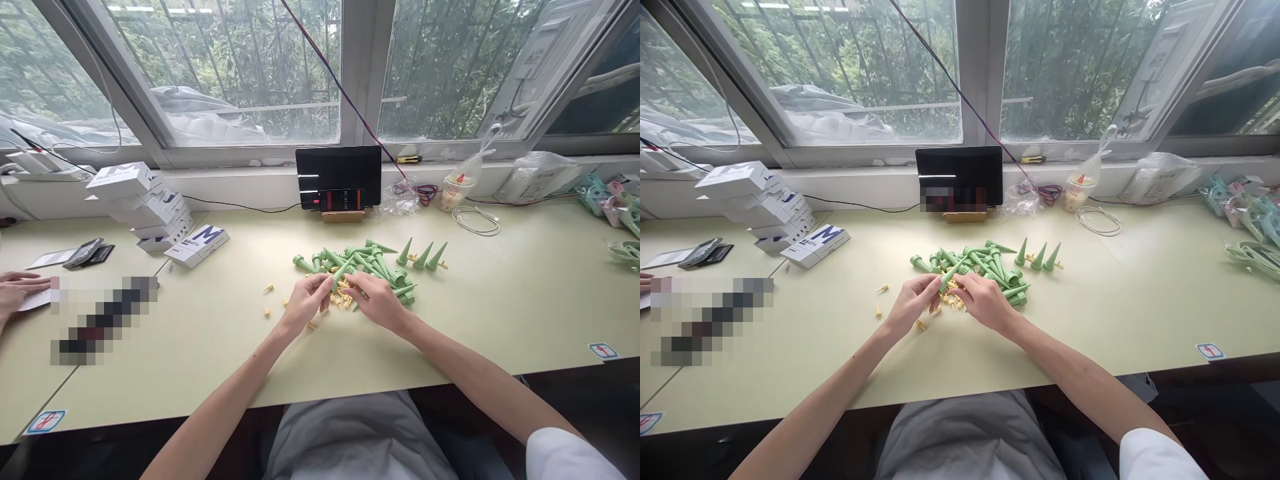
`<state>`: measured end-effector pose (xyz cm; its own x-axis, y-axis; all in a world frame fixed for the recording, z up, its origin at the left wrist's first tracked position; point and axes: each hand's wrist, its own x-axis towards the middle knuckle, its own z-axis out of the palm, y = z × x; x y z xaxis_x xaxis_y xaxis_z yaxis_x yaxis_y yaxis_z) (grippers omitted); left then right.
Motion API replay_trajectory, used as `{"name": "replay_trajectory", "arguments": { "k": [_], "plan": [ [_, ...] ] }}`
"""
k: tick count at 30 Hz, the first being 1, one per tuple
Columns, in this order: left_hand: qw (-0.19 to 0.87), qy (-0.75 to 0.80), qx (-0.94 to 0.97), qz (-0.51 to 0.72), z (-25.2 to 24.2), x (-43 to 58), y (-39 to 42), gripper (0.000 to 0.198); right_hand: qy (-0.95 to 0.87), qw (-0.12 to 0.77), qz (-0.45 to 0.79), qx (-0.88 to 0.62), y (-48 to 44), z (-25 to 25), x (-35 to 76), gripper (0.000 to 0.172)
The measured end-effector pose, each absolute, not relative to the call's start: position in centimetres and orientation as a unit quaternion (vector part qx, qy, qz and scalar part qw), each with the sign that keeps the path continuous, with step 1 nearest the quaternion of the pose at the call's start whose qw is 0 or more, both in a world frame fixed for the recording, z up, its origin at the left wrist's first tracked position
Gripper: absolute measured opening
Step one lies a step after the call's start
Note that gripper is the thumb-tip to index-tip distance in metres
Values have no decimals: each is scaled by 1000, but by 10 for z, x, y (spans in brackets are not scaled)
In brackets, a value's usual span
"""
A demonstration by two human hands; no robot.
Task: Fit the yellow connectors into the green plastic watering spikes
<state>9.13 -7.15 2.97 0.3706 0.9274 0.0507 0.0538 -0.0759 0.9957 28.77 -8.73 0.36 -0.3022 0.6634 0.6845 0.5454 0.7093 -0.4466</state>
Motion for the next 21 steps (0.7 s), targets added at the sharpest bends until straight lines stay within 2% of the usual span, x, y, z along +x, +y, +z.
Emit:
{"name": "replay_trajectory", "arguments": {
  "k": [5, 13, 21],
  "plan": [
    [558, 373, 626, 397, 28, 90, -72, 37, -801, 451, 47, -391, -89, 5, 287, 23],
    [545, 350, 644, 406, 26, 92, -75, 36, -771, 463, 136, -416, -92, 7, 284, 41],
    [473, 352, 690, 420, 25, 95, -78, 31, -751, 462, 199, -428, -92, 8, 284, 46]
  ]
}}
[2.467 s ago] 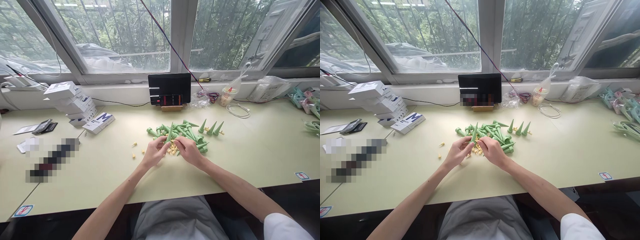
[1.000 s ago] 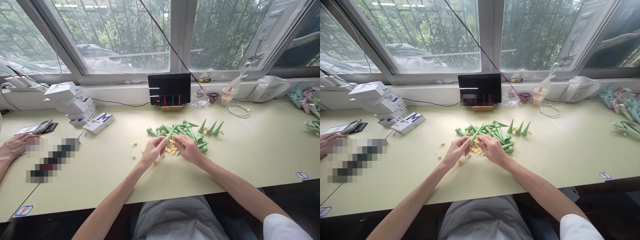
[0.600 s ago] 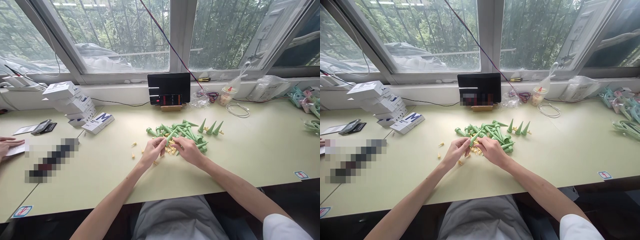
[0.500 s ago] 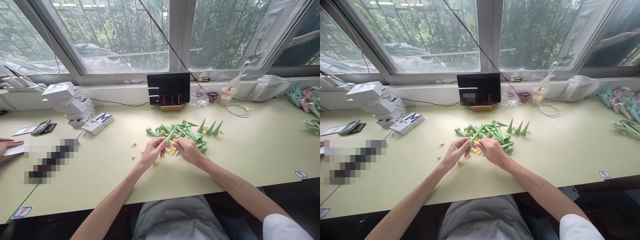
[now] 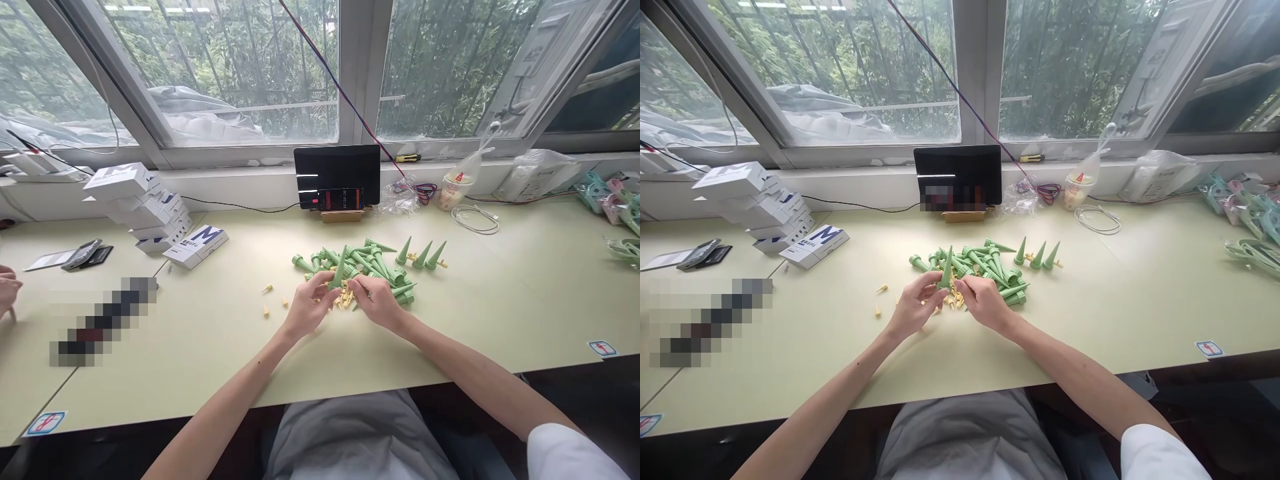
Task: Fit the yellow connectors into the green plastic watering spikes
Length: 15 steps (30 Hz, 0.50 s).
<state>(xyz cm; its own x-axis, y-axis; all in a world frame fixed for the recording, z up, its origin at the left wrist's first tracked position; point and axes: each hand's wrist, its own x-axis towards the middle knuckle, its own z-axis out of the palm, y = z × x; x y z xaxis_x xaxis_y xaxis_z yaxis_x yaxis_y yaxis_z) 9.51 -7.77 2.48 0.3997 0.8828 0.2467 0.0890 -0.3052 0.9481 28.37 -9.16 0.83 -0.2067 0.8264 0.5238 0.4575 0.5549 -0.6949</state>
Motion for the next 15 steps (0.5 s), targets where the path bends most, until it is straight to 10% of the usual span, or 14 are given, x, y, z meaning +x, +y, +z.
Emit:
{"name": "replay_trajectory", "arguments": {
  "k": [15],
  "plan": [
    [547, 414, 593, 422, 32, 95, -75, 35, -819, 420, 87, -382, -88, 11, 291, 20]
  ]
}}
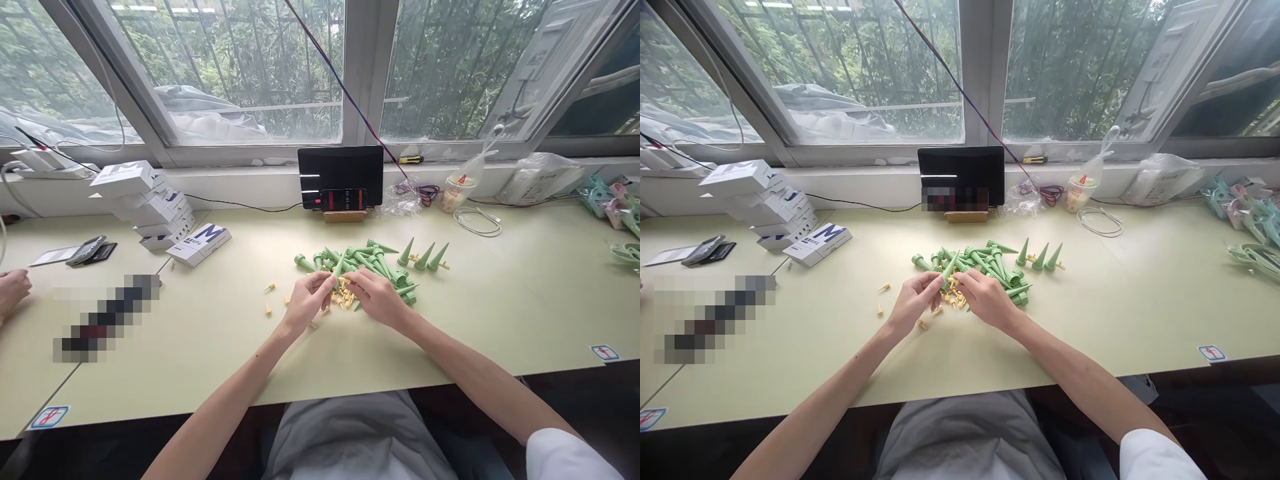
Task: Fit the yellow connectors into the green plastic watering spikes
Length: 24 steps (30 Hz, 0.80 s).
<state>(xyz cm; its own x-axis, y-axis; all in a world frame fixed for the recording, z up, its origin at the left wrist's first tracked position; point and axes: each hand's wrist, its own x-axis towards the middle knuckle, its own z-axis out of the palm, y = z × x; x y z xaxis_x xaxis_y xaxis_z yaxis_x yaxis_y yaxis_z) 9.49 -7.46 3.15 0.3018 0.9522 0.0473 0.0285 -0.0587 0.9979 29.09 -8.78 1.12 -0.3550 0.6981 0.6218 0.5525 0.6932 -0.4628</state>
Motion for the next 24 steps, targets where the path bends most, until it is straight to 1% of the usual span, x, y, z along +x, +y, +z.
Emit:
{"name": "replay_trajectory", "arguments": {
  "k": [4, 10, 17, 20, 24],
  "plan": [
    [551, 421, 588, 416, 30, 96, -75, 36, -840, 389, 34, -377, -88, 11, 293, 20],
    [565, 417, 567, 431, 32, 97, -76, 34, -848, 363, -42, -383, -91, 11, 291, 26],
    [532, 427, 567, 462, 34, 99, -79, 32, -852, 361, -75, -372, -93, 14, 288, 26],
    [539, 416, 567, 464, 32, 99, -79, 33, -854, 356, -78, -372, -93, 14, 289, 27],
    [558, 403, 570, 449, 31, 98, -78, 35, -849, 364, -52, -379, -92, 10, 289, 28]
  ]
}}
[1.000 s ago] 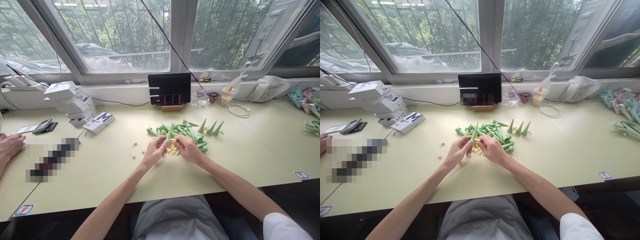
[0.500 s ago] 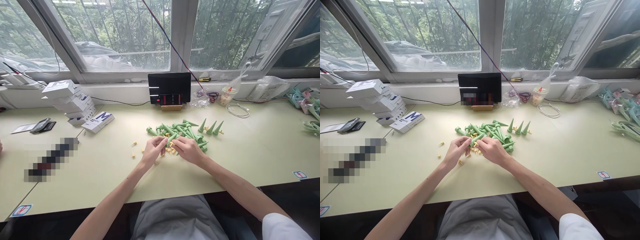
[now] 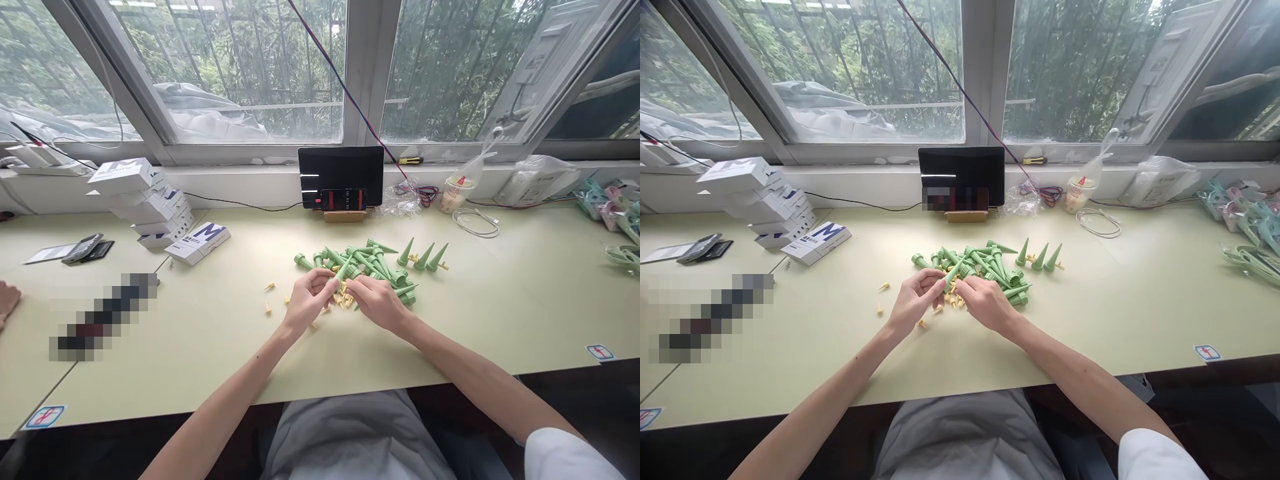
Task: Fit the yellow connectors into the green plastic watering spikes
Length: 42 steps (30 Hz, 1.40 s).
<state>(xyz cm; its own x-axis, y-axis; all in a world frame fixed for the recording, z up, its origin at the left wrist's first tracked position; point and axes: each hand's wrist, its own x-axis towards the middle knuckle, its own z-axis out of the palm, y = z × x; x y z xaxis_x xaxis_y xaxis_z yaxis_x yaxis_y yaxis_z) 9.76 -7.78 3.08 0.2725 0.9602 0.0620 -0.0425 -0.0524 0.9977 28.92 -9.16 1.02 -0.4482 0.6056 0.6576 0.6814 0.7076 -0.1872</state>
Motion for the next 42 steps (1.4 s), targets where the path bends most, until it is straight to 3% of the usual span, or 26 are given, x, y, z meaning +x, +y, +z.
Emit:
{"name": "replay_trajectory", "arguments": {
  "k": [13, 23, 28, 36, 39, 42],
  "plan": [
    [540, 367, 637, 410, 14, 94, -73, 40, -770, 458, 151, -418, -90, 9, 286, 32],
    [427, 367, 708, 427, 14, 95, -74, 31, -628, 434, 504, -404, -93, 30, 288, 40],
    [438, 353, 705, 431, 20, 95, -74, 32, -563, 429, 590, -389, -91, 30, 291, 36],
    [512, 356, 671, 401, 29, 93, -73, 29, -570, 393, 605, -393, -90, 28, 291, 37],
    [521, 365, 674, 374, 30, 90, -74, 30, -645, 395, 513, -405, -92, 26, 290, 36],
    [527, 375, 679, 347, 28, 86, -74, 32, -742, 411, 342, -405, -93, 20, 288, 38]
  ]
}}
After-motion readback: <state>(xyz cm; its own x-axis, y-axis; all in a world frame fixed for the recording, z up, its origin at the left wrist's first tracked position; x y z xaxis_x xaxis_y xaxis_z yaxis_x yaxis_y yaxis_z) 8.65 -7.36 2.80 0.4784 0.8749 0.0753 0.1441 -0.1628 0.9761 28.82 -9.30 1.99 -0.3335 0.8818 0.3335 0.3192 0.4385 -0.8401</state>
